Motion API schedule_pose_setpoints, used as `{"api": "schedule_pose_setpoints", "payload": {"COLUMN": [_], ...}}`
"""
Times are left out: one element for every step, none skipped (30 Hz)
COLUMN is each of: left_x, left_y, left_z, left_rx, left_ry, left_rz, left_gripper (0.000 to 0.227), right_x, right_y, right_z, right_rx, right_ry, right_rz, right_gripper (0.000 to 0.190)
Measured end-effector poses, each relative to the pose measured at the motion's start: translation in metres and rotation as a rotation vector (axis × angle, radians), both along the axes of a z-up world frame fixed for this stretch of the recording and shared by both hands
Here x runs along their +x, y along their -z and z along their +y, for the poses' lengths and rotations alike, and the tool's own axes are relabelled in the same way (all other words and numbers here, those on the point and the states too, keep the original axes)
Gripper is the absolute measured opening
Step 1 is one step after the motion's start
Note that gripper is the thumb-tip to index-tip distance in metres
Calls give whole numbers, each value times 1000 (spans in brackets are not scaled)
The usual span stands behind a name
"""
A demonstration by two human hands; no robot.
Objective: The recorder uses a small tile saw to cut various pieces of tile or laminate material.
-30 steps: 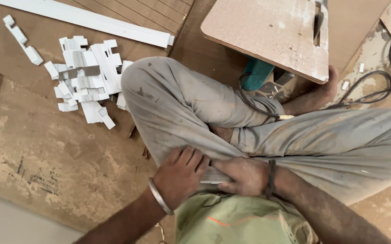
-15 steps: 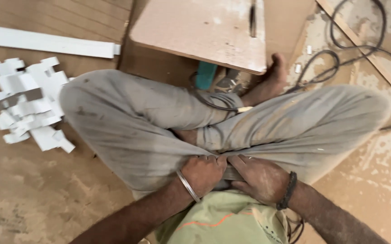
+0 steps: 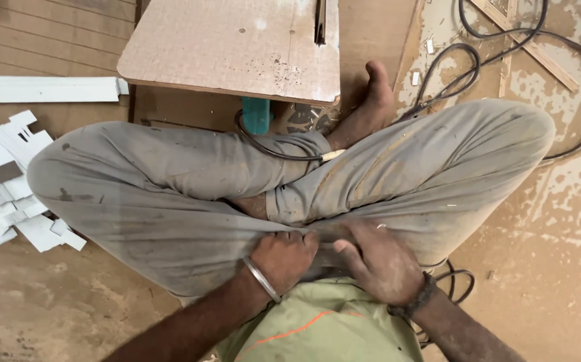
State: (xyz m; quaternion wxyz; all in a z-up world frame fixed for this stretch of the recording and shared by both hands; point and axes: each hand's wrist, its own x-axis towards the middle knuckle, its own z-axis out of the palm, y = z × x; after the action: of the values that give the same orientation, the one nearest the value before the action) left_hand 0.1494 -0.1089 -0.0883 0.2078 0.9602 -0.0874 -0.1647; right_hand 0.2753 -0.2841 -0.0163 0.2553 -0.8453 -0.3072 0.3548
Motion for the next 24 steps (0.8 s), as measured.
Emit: {"api": "schedule_pose_setpoints", "payload": {"left_x": [0,-1,-3,-4,-5,-7,-8,-7,-7,-7,-7,-8,-8,-8,-8,-9,-9,-9,-9,-9,-9,-8,-9,-10], "left_y": [-5,-6,-8,-9,-8,-7,-6,-5,-4,-3,-2,0,1,2,3,4,6,8,10,10,11,11,12,13], "left_z": [0,0,0,1,1,1,0,0,-1,-2,-4,-6,-7,-7,-8,-9,-9,-9,-10,-10,-10,-10,-10,-11], "left_rx": [7,7,23,38,42,58,72,73,78,82,80,83,91,93,93,93,95,92,88,87,83,80,82,74], "left_ry": [-2,1,-24,-48,-49,-70,-88,-86,-102,-118,-116,-121,-128,-127,-131,-135,-137,-139,-140,-141,-139,-137,-140,-143], "left_rz": [-40,-38,-87,-136,-135,-159,-184,-185,-178,-171,-170,-161,-153,-155,-154,-153,-156,-148,-139,-140,-118,-96,-98,-81], "left_gripper": [12,12,11,10,10,10,10,10,9,8,8,8,7,7,8,9,9,9,8,8,8,7,7,7], "right_x": [-2,-3,-4,-5,-6,-8,-10,-13,-17,-22,-28,-34,-40,-40,-40,-40,-41,-43,-45,-45,-45,-45,-46,-47], "right_y": [3,6,9,13,18,23,28,28,27,26,39,51,65,63,62,60,64,69,73,73,73,72,75,78], "right_z": [1,-3,-5,-8,-12,-17,-22,-16,-12,-7,-12,-17,-20,-16,-12,-8,-11,-13,-16,-16,-14,-13,-15,-17], "right_rx": [-175,-174,-167,-159,-156,-207,-260,-258,-243,-227,-228,-141,-51,-48,-94,-139,-137,-152,-169,-169,-166,-163,-160,-186], "right_ry": [-38,-36,51,136,134,245,358,359,500,641,644,568,488,489,521,553,551,533,516,515,514,512,510,499], "right_rz": [76,79,181,283,284,439,593,593,608,621,621,410,198,197,192,187,184,146,108,106,102,97,95,89], "right_gripper": [36,36,35,34,34,38,44,44,40,38,38,40,45,45,44,43,43,44,46,46,46,46,46,47]}}
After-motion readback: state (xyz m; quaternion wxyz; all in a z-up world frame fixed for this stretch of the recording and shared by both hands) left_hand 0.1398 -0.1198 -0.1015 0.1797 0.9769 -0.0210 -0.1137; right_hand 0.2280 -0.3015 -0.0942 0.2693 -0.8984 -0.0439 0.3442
